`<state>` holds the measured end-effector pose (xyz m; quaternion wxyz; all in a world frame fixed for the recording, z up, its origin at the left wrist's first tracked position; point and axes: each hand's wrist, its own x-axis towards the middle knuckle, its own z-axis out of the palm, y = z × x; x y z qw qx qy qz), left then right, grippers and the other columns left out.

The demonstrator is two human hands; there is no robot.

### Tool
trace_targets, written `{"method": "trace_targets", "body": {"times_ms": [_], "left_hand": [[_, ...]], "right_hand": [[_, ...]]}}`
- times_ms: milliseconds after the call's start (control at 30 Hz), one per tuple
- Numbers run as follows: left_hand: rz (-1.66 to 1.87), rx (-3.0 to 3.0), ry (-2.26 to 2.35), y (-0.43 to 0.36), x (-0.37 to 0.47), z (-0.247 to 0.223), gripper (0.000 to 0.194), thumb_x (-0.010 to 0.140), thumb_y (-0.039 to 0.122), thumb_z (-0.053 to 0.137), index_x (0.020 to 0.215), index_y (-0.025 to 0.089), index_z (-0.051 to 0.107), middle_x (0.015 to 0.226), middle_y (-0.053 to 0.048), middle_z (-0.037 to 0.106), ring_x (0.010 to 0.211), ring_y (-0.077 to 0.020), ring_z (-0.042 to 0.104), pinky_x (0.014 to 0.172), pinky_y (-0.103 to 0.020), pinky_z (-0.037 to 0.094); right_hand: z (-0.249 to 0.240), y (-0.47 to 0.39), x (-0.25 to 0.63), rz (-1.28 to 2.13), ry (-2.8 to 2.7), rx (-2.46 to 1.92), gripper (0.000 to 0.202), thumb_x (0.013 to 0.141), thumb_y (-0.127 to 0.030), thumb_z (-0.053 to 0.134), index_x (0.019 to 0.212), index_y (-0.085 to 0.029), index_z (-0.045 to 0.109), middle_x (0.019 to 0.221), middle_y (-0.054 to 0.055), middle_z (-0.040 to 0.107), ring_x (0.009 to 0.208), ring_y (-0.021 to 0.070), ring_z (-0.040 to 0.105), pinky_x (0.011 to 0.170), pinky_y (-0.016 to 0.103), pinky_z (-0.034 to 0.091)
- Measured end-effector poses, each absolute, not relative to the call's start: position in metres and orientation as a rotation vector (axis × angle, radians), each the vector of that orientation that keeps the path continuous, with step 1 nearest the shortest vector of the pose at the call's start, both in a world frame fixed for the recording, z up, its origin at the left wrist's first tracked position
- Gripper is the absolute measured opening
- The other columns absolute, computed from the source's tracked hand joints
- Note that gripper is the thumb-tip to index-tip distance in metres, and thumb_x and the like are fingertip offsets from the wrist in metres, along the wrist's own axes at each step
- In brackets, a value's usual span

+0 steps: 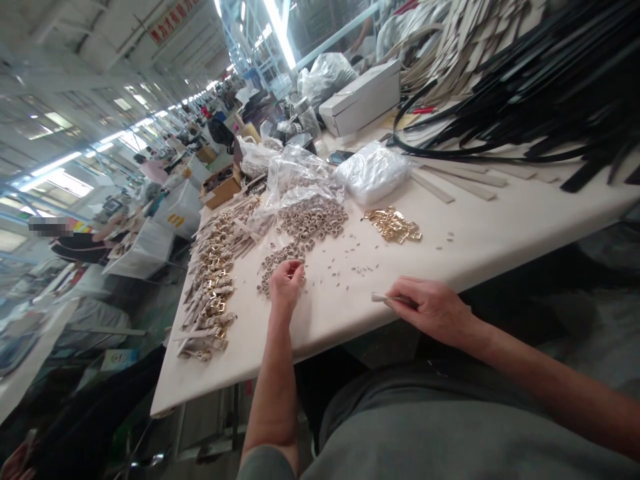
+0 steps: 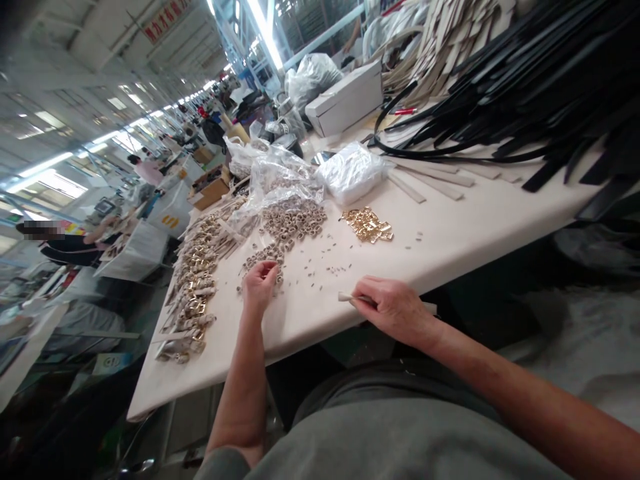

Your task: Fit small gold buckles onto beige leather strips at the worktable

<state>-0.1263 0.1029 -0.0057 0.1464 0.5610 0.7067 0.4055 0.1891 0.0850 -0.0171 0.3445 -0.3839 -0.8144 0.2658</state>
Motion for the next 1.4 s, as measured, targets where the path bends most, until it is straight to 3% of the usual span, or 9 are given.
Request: {"method": "trace_targets", "body": {"times_ms": [200, 367, 533, 633, 733, 1067, 1400], "left_hand": [[0.712, 2.069, 2.223, 0.168, -0.121, -0.003, 0.022, 0.083, 0.020, 0.065, 0.103, 0.019, 0.073, 0.104, -0.011, 0.073, 0.100, -0.0264, 0.065, 0.094, -0.039, 0.046], [0.419, 2.195, 2.296, 0.188, -0.114, -0.009, 0.018, 0.088, 0.020, 0.059, 0.096, 0.018, 0.074, 0.102, -0.014, 0.073, 0.104, -0.0282, 0.063, 0.095, -0.040, 0.045], [0.742, 2.042, 2.218, 0.172, -0.115, -0.013, 0.021, 0.083, 0.015, 0.060, 0.099, 0.019, 0.072, 0.102, -0.012, 0.073, 0.100, -0.0255, 0.066, 0.094, -0.039, 0.048], [1.199, 1.587, 1.877, 0.148, -0.103, -0.011, 0.027, 0.080, 0.025, 0.066, 0.107, 0.019, 0.067, 0.099, -0.008, 0.071, 0.087, -0.0203, 0.071, 0.080, -0.034, 0.054], [1.400, 1.122, 1.478, 0.116, -0.076, -0.007, 0.037, 0.072, 0.037, 0.076, 0.103, 0.019, 0.066, 0.097, -0.005, 0.072, 0.083, -0.0178, 0.074, 0.071, -0.028, 0.055], [1.434, 0.806, 1.188, 0.051, -0.009, 0.003, 0.035, 0.064, 0.039, 0.087, 0.091, 0.020, 0.076, 0.098, -0.007, 0.078, 0.079, -0.0142, 0.072, 0.069, -0.023, 0.056], [1.341, 1.313, 1.203, 0.042, -0.018, 0.006, 0.022, 0.077, 0.032, 0.080, 0.097, 0.022, 0.078, 0.099, -0.006, 0.076, 0.077, -0.0139, 0.069, 0.075, -0.027, 0.057]], "right_hand": [[-0.025, 0.104, 0.194, 0.793, -2.016, -1.141, 0.022, 0.087, -0.035, 0.059, 0.071, -0.021, 0.063, 0.061, -0.001, 0.057, 0.056, 0.0142, 0.051, 0.055, 0.026, 0.036], [-0.024, 0.104, 0.194, 0.824, -2.032, -1.153, 0.021, 0.086, -0.034, 0.059, 0.070, -0.020, 0.062, 0.061, -0.001, 0.057, 0.056, 0.0139, 0.051, 0.055, 0.026, 0.035], [-0.023, 0.104, 0.195, 0.851, -1.986, -1.135, 0.023, 0.086, -0.036, 0.059, 0.070, -0.020, 0.062, 0.062, -0.001, 0.057, 0.057, 0.0130, 0.048, 0.055, 0.025, 0.035], [-0.022, 0.104, 0.194, 0.910, -1.931, -1.125, 0.026, 0.087, -0.039, 0.059, 0.071, -0.019, 0.063, 0.061, -0.001, 0.055, 0.057, 0.0126, 0.046, 0.055, 0.025, 0.035], [-0.017, 0.102, 0.188, 0.954, -1.863, -1.098, 0.025, 0.085, -0.039, 0.061, 0.070, -0.019, 0.063, 0.060, -0.002, 0.053, 0.057, 0.0120, 0.044, 0.055, 0.025, 0.034], [0.016, 0.094, 0.165, 1.466, -1.588, -0.859, 0.032, 0.080, -0.047, 0.068, 0.075, -0.016, 0.063, 0.061, -0.004, 0.050, 0.057, 0.0091, 0.039, 0.052, 0.023, 0.030], [0.012, 0.092, 0.176, 1.711, -1.489, -0.918, 0.027, 0.072, -0.040, 0.071, 0.068, -0.016, 0.060, 0.058, -0.005, 0.051, 0.051, 0.0071, 0.040, 0.048, 0.022, 0.029]]}}
